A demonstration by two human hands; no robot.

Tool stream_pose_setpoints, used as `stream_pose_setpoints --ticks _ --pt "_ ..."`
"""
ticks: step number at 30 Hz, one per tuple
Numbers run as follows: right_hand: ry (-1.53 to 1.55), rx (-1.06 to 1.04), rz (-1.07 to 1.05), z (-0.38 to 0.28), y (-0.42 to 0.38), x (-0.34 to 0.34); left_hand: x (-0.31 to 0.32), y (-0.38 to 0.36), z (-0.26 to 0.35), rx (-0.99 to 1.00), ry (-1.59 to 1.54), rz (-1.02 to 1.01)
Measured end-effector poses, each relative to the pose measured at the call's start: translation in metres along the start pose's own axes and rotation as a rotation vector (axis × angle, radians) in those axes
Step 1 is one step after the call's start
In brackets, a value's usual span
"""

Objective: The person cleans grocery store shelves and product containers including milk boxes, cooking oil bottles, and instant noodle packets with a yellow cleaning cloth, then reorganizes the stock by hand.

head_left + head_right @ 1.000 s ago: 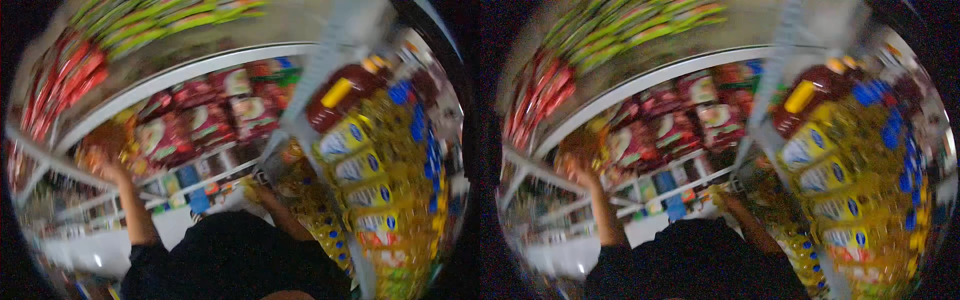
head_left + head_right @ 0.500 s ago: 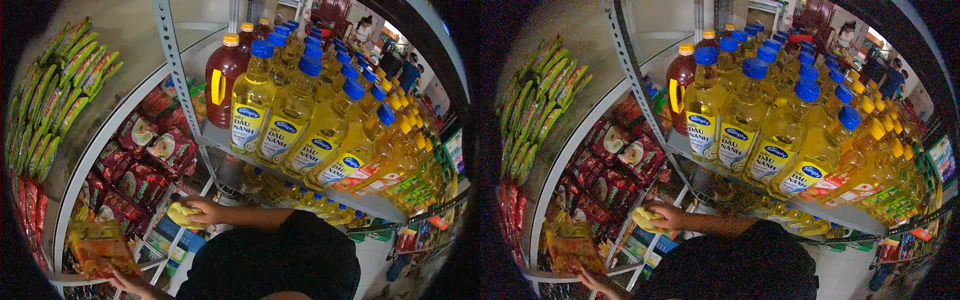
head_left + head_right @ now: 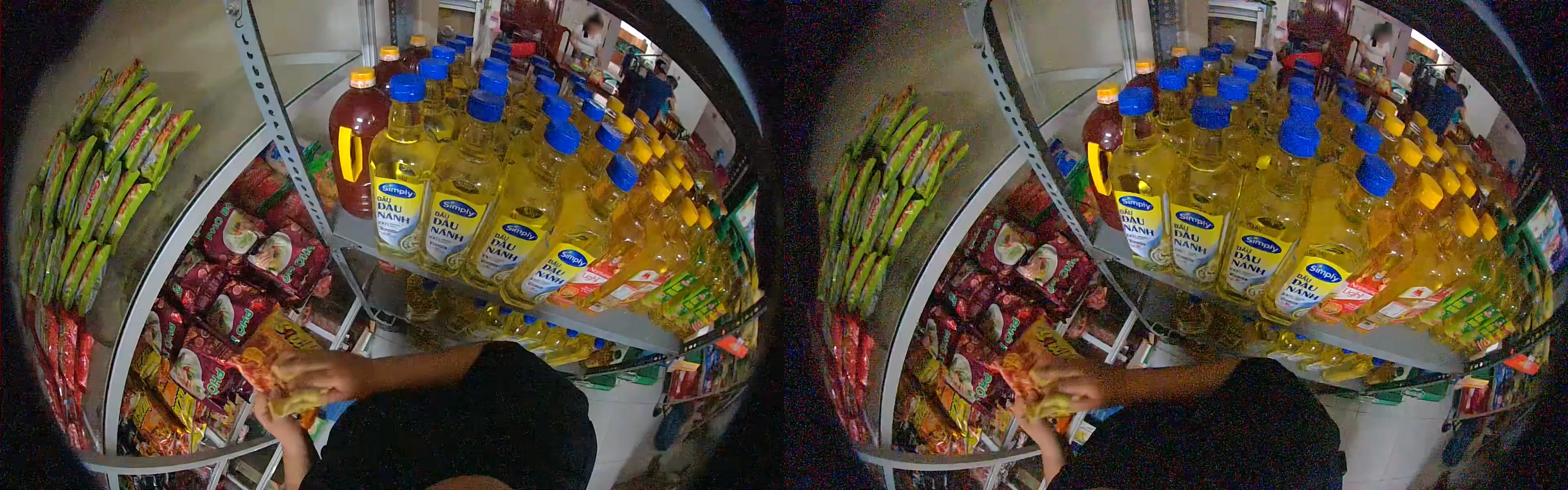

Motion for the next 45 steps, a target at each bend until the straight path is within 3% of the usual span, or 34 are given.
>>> stream_pose_setpoints --ticks 1,2,5,6,8,10,13,14,16,19,20,22,25,26,29,30,31,33,35,37,39,40,41,43,45 --pt "-0.023 0.038 0.015 0.004 -0.005 -0.004 -0.008 0.006 0.003 -0.051 -0.004 -0.043" --pt "0.180 0.174 0.122 0.009 -0.007 -0.010 -0.013 0.009 0.013 0.046 -0.004 -0.141" --pt "-0.014 0.256 0.362 0.033 -0.016 -0.015 0.006 0.008 0.037 0.133 0.059 -0.270" --pt "-0.005 0.276 0.426 0.020 -0.008 -0.025 0.009 0.005 0.041 0.021 0.019 -0.349" --pt "-0.070 0.163 0.409 -0.003 0.010 -0.028 0.009 0.010 0.036 0.114 -0.015 -0.464" --pt "-0.125 -0.006 0.329 -0.014 0.018 -0.023 0.025 0.006 0.050 -0.043 -0.146 -0.333" --pt "-0.175 -0.171 0.106 -0.024 0.013 -0.006 0.021 0.014 0.055 0.045 -0.036 -0.167" --pt "-0.151 -0.181 0.115 -0.021 0.011 -0.008 0.017 0.023 0.064 0.142 0.136 -0.258" --pt "-0.095 -0.202 0.131 -0.007 0.003 -0.012 0.010 0.025 0.086 0.169 0.094 -0.258" --pt "-0.121 0.030 0.359 0.005 -0.007 -0.034 0.014 0.017 0.091 0.260 0.094 -0.324" --pt "0.379 0.271 0.494 0.028 -0.007 -0.034 0.020 0.013 0.094 0.267 0.146 -0.383" --pt "-0.067 0.072 0.496 0.016 0.008 -0.056 0.023 0.006 0.088 0.192 0.278 -0.505" --pt "0.193 0.084 0.305 -0.004 0.019 -0.053 0.029 0.001 0.071 0.174 0.247 -0.497" --pt "0.096 0.063 0.275 -0.011 0.021 -0.052 0.020 0.006 0.046 0.101 0.230 -0.623" --pt "-0.200 0.011 0.185 -0.026 0.024 -0.048 0.030 0.004 0.085 0.050 0.064 -0.390" --pt "-0.224 -0.107 0.195 -0.023 0.019 -0.042 0.018 0.012 0.062 0.076 0.048 -0.420" --pt "-0.286 -0.123 0.182 -0.019 0.015 -0.032 0.020 0.012 0.053 -0.058 -0.040 -0.175" --pt "-0.203 -0.100 0.121 -0.019 0.004 -0.018 -0.004 0.028 0.005 0.214 0.039 -0.028" --pt "-0.223 -0.104 0.113 -0.016 -0.011 -0.014 -0.001 0.033 0.017 0.051 -0.059 0.073" --pt "-0.180 -0.046 0.175 -0.009 -0.018 -0.017 0.014 0.032 0.022 0.029 0.038 0.069" --pt "-0.070 0.042 0.289 0.001 -0.024 -0.032 0.010 0.041 -0.001 0.154 0.175 -0.188" --pt "-0.297 0.028 0.385 0.006 -0.027 -0.041 0.021 0.042 0.003 0.211 0.101 -0.360" --pt "-0.306 0.107 0.451 0.006 -0.028 -0.051 0.043 0.034 0.033 0.316 0.035 -0.433" --pt "-0.330 0.257 0.579 -0.004 -0.033 -0.075 0.061 0.032 0.037 0.141 0.127 -0.515" --pt "-0.525 0.159 0.573 -0.021 -0.037 -0.081 0.080 0.032 0.053 0.094 0.123 -0.650"
Point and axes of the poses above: each hand's wrist, its own y-axis towards the middle knuckle, its own x-axis out of the palm, z = x × y, the point moved 2 cm from there along y, towards the middle knuckle, and after that the axes turned 11 degrees about y, right-handed, at the moved point
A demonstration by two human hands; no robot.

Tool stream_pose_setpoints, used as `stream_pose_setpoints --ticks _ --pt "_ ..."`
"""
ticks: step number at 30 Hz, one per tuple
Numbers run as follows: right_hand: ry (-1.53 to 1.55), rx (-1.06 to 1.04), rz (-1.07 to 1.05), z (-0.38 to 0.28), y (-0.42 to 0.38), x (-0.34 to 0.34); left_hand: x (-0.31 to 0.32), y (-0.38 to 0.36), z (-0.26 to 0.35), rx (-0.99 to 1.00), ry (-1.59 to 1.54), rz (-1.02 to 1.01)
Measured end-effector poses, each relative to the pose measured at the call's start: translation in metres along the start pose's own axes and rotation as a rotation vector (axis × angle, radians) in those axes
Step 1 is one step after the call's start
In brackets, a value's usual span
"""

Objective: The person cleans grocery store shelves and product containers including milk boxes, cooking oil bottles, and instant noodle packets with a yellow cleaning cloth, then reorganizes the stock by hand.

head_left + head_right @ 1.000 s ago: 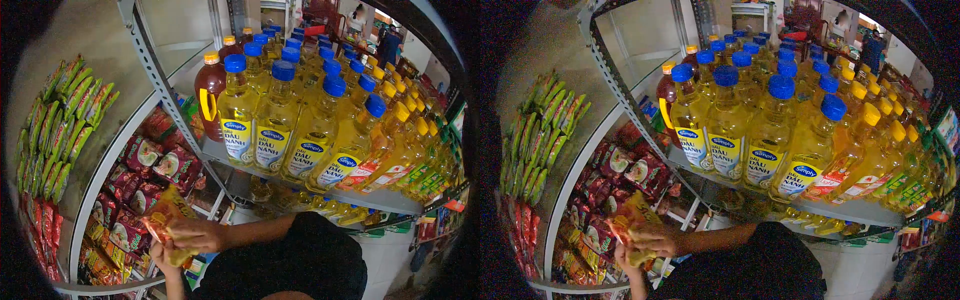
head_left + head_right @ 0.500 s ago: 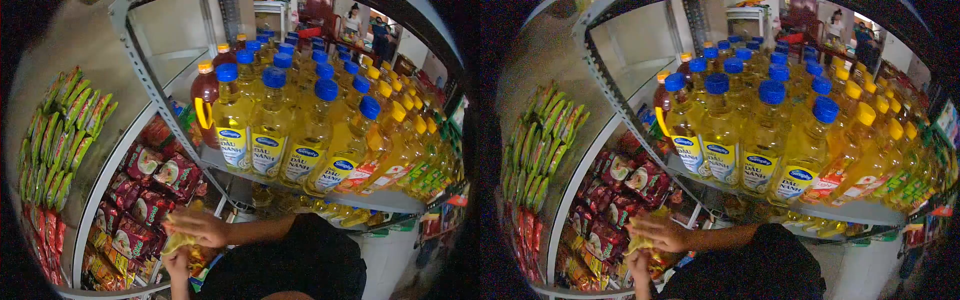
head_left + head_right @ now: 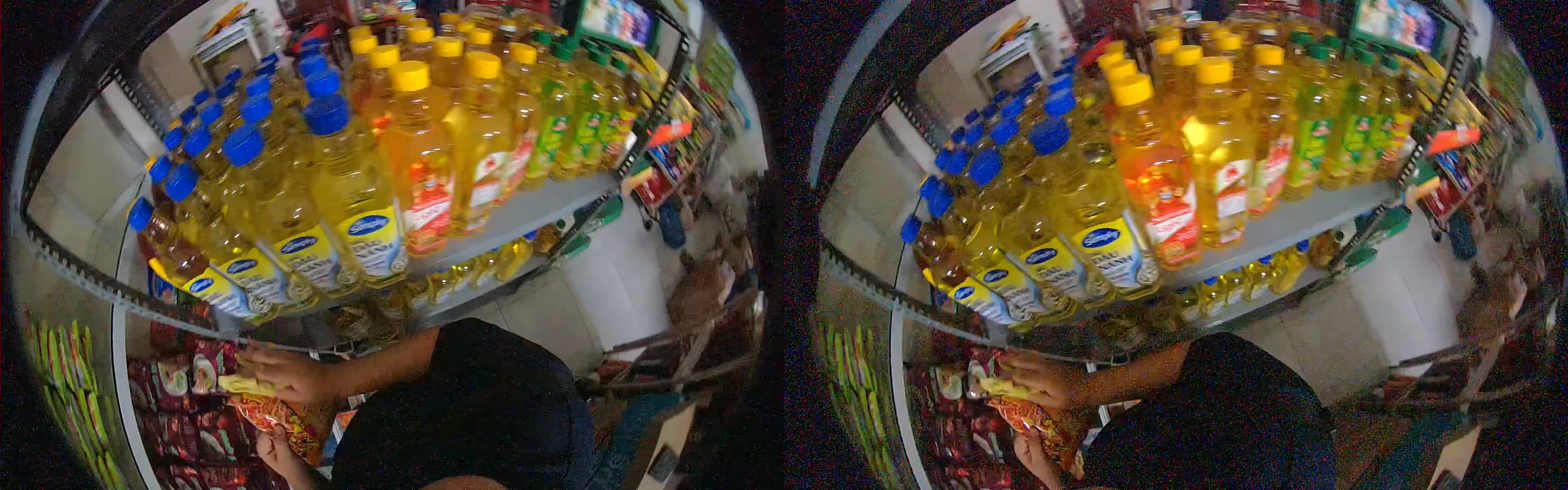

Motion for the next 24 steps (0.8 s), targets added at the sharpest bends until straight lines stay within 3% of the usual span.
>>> stream_pose_setpoints --ticks 2,3,5,6,7,10,12,14,15,16,18,19,22,24 --pt "-0.109 -0.164 0.024 -0.009 -0.009 0.002 0.000 0.013 -0.012 0.087 -0.051 0.005" --pt "-0.159 -0.202 -0.054 -0.025 -0.008 -0.002 0.003 0.023 -0.017 0.152 -0.082 0.089" --pt "-0.086 -0.207 -0.182 -0.035 -0.017 0.000 -0.011 0.027 -0.023 0.257 -0.196 0.033" --pt "0.038 -0.172 -0.234 -0.033 -0.024 0.003 -0.021 0.032 -0.026 0.183 0.103 0.276" --pt "-0.040 0.010 -0.378 -0.051 -0.004 -0.013 -0.026 0.033 -0.013 0.061 0.163 0.281" --pt "0.225 0.018 0.062 -0.015 -0.015 -0.015 -0.027 0.026 0.004 -0.040 -0.090 0.336" --pt "0.574 0.338 0.189 -0.013 -0.008 -0.020 -0.028 0.020 -0.007 0.017 -0.386 0.091" --pt "0.977 0.673 0.325 -0.009 -0.002 -0.026 -0.006 0.011 0.018 0.106 -0.400 0.140" --pt "1.212 0.844 0.403 -0.002 -0.002 -0.026 -0.001 0.011 0.010 0.003 -0.587 0.084" --pt "1.441 1.026 0.483 0.004 -0.003 -0.022 0.000 0.011 0.003 -0.013 -0.575 0.109" --pt "1.499 1.008 0.403 0.011 -0.003 -0.019 0.001 0.008 -0.007 -0.045 -0.550 0.164" --pt "1.526 1.001 0.365 0.016 -0.002 -0.016 -0.011 0.006 -0.017 -0.079 -0.467 0.017" --pt "1.403 1.069 0.255 0.028 -0.012 0.003 -0.022 0.002 -0.041 -0.080 -0.520 0.044" --pt "1.452 1.039 0.182 0.034 -0.021 0.022 -0.011 -0.003 -0.034 -0.104 -0.753 0.132"
Point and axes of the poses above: each hand's wrist, its own y-axis towards the middle knuckle, its own x-axis out of the palm, z = x × y, the point moved 2 cm from there along y, towards the middle knuckle, and after that the axes turned 11 degrees about y, right-handed, at the moved point
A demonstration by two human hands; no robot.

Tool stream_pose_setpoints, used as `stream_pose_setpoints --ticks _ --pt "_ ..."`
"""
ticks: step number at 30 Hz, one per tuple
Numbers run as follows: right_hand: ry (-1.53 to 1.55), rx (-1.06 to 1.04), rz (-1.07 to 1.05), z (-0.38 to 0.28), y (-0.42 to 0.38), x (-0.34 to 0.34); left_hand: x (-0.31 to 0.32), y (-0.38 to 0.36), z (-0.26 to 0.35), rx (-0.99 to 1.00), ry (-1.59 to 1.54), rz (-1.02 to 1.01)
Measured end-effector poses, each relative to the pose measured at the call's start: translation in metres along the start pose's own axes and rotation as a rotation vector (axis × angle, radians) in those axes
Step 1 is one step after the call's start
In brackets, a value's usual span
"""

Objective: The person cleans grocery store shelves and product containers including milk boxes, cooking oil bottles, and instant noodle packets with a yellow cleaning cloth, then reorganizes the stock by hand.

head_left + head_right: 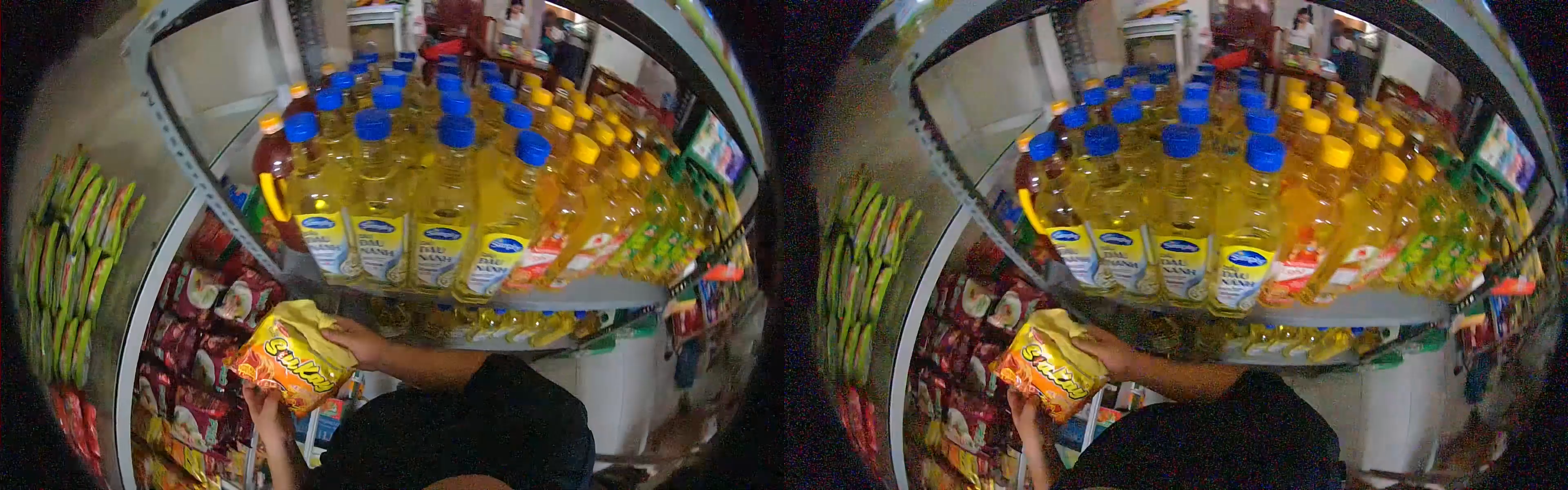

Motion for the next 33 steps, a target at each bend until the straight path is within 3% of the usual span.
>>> stream_pose_setpoints --ticks 2,3,6,7,8,10,12,15,16,17,18,20,21,22,23,25,27,29,32,33 --pt "0.086 0.065 -0.077 0.007 -0.004 0.016 0.003 -0.007 0.002 -0.015 -0.071 0.045" --pt "0.063 0.094 -0.098 0.008 -0.006 0.025 0.002 -0.007 -0.007 -0.124 -0.152 0.137" --pt "-0.233 -0.057 -0.159 0.048 0.017 0.002 -0.019 -0.019 -0.069 -0.291 0.038 0.017" --pt "-0.125 -0.027 -0.061 0.052 0.016 0.013 -0.015 -0.027 -0.082 -0.346 0.096 0.001" --pt "-0.208 -0.004 -0.035 0.049 0.015 0.022 -0.015 -0.032 -0.093 -0.401 0.156 -0.017" --pt "-0.372 0.034 0.012 0.031 0.017 0.046 -0.035 -0.024 -0.105 -0.225 0.604 -0.023" --pt "-0.600 0.027 -0.272 0.057 0.031 0.025 -0.059 -0.008 -0.109 -0.033 1.048 -0.034" --pt "-0.509 -0.186 -0.419 0.078 0.003 0.035 -0.030 0.005 -0.053 0.403 0.467 -0.042" --pt "-0.973 -0.289 -0.494 0.059 -0.009 0.045 -0.021 0.004 -0.037 0.413 0.218 -0.099" --pt "-0.964 -0.240 -0.556 0.061 -0.013 0.050 -0.013 0.003 -0.022 0.417 -0.031 -0.160" --pt "-0.955 -0.190 -0.618 0.063 -0.015 0.053 -0.010 -0.003 -0.028 0.324 -0.106 -0.086" --pt "-0.816 -0.458 -0.643 0.056 -0.013 0.060 -0.011 -0.015 -0.042 0.136 -0.261 0.061" --pt "-0.740 -0.587 -0.650 0.053 -0.012 0.063 -0.020 -0.015 -0.058 0.178 -0.162 -0.071" --pt "-0.855 -0.817 -0.601 0.052 -0.005 0.060 -0.015 -0.009 -0.068 0.131 -0.171 0.015" --pt "-0.835 -0.729 -0.511 0.054 0.011 0.044 -0.011 -0.003 -0.077 0.084 -0.181 0.101" --pt "-0.633 -0.518 -0.271 0.040 0.017 0.054 -0.017 -0.015 -0.079 0.089 0.453 0.008" --pt "-0.721 -0.329 -0.274 0.037 0.022 0.055 -0.024 -0.026 -0.082 0.074 1.088 -0.089" --pt "-0.812 -0.192 -0.321 0.035 0.011 0.065 0.002 -0.035 -0.024 -0.175 1.131 -0.019" --pt "-0.877 -0.149 -0.463 0.052 0.004 0.064 -0.035 -0.031 -0.044 0.011 0.620 0.303" --pt "-0.849 -0.191 -0.529 0.077 0.011 0.043 -0.048 -0.030 -0.044 0.034 0.684 0.345"
Point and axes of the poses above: each hand's wrist, its own y-axis towards the middle knuckle, its own x-axis out of the palm, z = x × y, the point moved 2 cm from there along y, towards the middle knuckle, and after that the axes turned 11 degrees about y, right-handed, at the moved point
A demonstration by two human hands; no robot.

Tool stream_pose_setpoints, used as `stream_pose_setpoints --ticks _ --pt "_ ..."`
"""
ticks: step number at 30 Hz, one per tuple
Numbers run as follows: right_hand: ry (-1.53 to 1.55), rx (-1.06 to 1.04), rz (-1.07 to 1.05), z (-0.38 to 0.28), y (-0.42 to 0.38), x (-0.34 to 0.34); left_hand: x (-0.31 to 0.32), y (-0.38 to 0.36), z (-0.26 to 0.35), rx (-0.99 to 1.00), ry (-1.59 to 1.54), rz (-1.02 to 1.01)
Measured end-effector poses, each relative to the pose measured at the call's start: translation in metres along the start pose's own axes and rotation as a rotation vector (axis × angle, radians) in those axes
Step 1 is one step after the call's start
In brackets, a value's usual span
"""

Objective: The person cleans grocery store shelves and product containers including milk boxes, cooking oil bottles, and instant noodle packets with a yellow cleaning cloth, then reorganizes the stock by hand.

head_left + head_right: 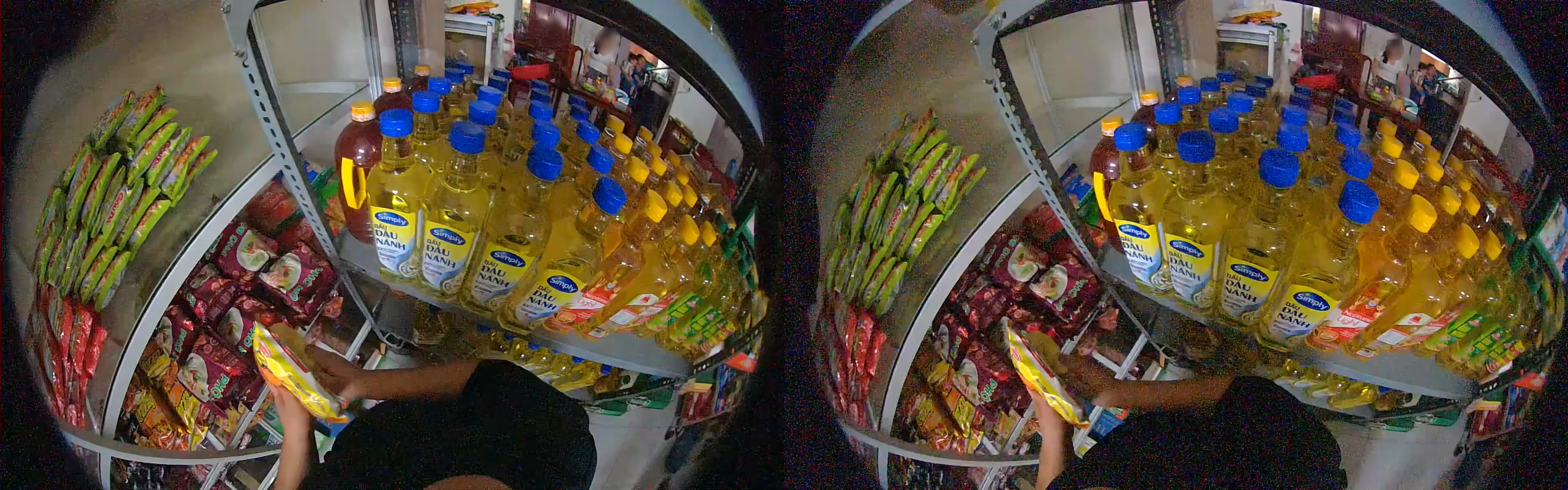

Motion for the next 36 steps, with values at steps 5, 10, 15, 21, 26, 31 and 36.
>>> stream_pose_setpoints --ticks 5,10,15,21,26,31,36 --pt "0.068 -0.196 -0.083 -0.011 -0.010 0.015 -0.027 -0.001 0.039 0.170 0.306 0.115" --pt "-0.119 -0.434 0.129 -0.023 0.012 0.016 -0.032 -0.017 0.027 0.311 0.727 0.003" --pt "0.107 -0.021 0.016 -0.019 0.016 0.020 -0.031 -0.022 0.041 0.020 -0.079 -0.072" --pt "-0.103 -0.329 -0.241 -0.016 0.002 0.034 -0.059 -0.006 0.012 0.031 -0.148 0.092" --pt "-0.122 -0.435 0.071 -0.078 0.018 0.013 -0.043 -0.020 0.018 -0.052 -0.203 0.088" --pt "0.165 -0.043 0.239 -0.036 0.019 -0.006 -0.033 -0.032 0.028 0.039 -0.157 0.107" --pt "-0.126 -0.475 -0.132 -0.027 0.000 0.018 -0.069 -0.035 0.019 0.082 -0.078 0.358"
Point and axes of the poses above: each hand's wrist, its own y-axis towards the middle knuckle, its own x-axis out of the palm, z = x × y, the point moved 2 cm from there along y, towards the middle knuckle, and after that the axes turned 11 degrees about y, right-handed, at the moved point
